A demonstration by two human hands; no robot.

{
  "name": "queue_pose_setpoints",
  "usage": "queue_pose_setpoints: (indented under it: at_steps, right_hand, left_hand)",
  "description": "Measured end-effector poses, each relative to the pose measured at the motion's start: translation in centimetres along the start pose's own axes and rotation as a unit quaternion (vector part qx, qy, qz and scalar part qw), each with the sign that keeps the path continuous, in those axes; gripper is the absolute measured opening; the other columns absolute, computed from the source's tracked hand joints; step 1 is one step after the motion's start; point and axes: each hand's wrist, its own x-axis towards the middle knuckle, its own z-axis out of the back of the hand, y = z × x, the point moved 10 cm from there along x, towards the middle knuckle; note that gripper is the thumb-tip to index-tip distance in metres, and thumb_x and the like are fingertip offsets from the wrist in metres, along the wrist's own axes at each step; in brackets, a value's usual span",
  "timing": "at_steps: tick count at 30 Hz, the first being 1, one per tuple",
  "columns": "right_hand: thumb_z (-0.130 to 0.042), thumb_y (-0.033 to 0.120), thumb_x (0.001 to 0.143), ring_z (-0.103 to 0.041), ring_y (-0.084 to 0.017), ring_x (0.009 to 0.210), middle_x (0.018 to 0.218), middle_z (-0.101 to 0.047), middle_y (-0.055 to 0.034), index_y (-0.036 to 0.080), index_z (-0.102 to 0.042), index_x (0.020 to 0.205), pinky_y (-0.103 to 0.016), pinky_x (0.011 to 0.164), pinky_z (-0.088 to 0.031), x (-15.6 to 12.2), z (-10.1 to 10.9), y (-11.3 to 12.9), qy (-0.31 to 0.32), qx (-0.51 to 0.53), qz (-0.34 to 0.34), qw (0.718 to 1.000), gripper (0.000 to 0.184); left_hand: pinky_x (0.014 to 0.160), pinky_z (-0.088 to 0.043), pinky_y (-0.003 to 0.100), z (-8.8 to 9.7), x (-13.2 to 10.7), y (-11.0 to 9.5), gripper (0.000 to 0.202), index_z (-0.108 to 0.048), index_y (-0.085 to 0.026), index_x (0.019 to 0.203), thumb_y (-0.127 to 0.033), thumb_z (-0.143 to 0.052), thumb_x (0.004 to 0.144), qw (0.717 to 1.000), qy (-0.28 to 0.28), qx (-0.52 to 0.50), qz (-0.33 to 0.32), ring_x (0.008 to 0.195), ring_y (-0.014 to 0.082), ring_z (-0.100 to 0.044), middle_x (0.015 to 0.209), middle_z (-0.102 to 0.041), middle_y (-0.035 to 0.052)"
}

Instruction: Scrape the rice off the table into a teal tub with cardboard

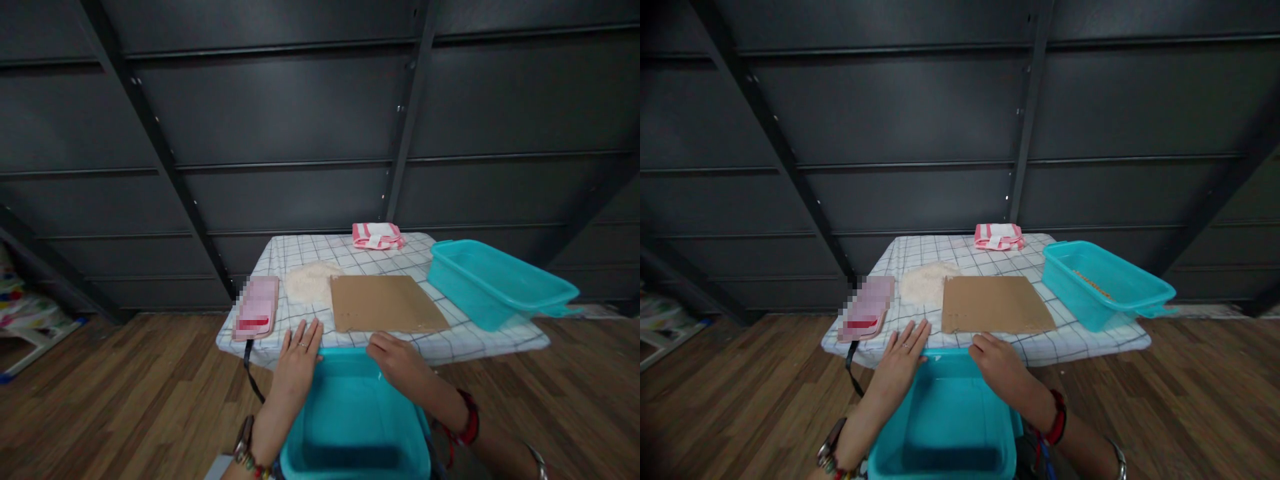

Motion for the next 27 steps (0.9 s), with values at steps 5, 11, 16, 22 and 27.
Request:
queue_pose_setpoints:
  at_steps: [5, 11, 16, 22, 27]
  right_hand:
    - [-0.042, -0.007, 0.073, -0.049, -0.014, 0.058, 0.064, -0.055, -0.0015, 0.017, -0.054, 0.062, -0.025, 0.054, -0.037, -0.1, 0.2, 0.0, -0.023, 0.002, 0.002, 1.0, 0.029]
    - [-0.044, -0.005, 0.074, -0.051, -0.014, 0.059, 0.063, -0.056, -0.0016, 0.016, -0.055, 0.063, -0.024, 0.054, -0.039, -0.2, -0.2, 0.0, 0.004, -0.006, 0.002, 1.0, 0.027]
    - [-0.049, 0.009, 0.08, -0.055, -0.015, 0.063, 0.066, -0.058, -0.0021, 0.017, -0.057, 0.066, -0.026, 0.058, -0.043, 0.5, 0.4, -0.6, 0.039, 0.039, -0.004, 0.998, 0.018]
    - [-0.052, 0.03, 0.083, -0.05, -0.027, 0.108, 0.115, -0.057, -0.0145, 0.015, -0.054, 0.114, -0.043, 0.089, -0.042, 1.0, 1.8, -9.0, 0.03, 0.031, -0.108, 0.993, 0.035]
    - [-0.058, 0.048, 0.075, -0.029, -0.032, 0.128, 0.139, -0.034, -0.018, 0.013, -0.035, 0.135, -0.047, 0.102, -0.03, -0.3, -2.0, -12.6, 0.246, 0.087, -0.07, 0.963, 0.073]
  left_hand:
    - [0.098, -0.038, 0.047, -0.1, 0.1, 0.2, 0.046, -0.039, -0.021, 0.13, -0.021, -0.047, 0.084, 1.0, -0.007, -0.021, 0.008, 0.125, 0.0247, -0.038, 0.134, -0.045, 0.0087]
    - [0.098, -0.038, 0.047, 0.0, 0.2, 0.5, 0.044, -0.041, -0.025, 0.129, -0.022, -0.046, 0.085, 0.998, -0.002, -0.041, 0.04, 0.124, 0.024, -0.039, 0.133, -0.045, 0.006]
    - [0.097, -0.039, 0.047, 0.1, 0.2, 0.4, 0.043, -0.042, -0.026, 0.128, -0.021, -0.045, 0.086, 0.998, -0.004, -0.038, 0.044, 0.124, 0.0241, -0.041, 0.132, -0.047, 0.0056]
    - [0.098, -0.038, 0.048, -0.1, 0.1, 0.6, 0.043, -0.043, -0.026, 0.127, -0.02, -0.046, 0.085, 0.997, -0.007, -0.032, 0.065, 0.124, 0.0242, -0.04, 0.132, -0.047, 0.0039]
    - [0.097, -0.038, 0.048, -0.1, -0.1, 0.6, 0.043, -0.043, -0.028, 0.127, -0.02, -0.046, 0.085, 0.997, -0.032, -0.026, 0.065, 0.123, 0.0243, -0.041, 0.131, -0.049, 0.0046]
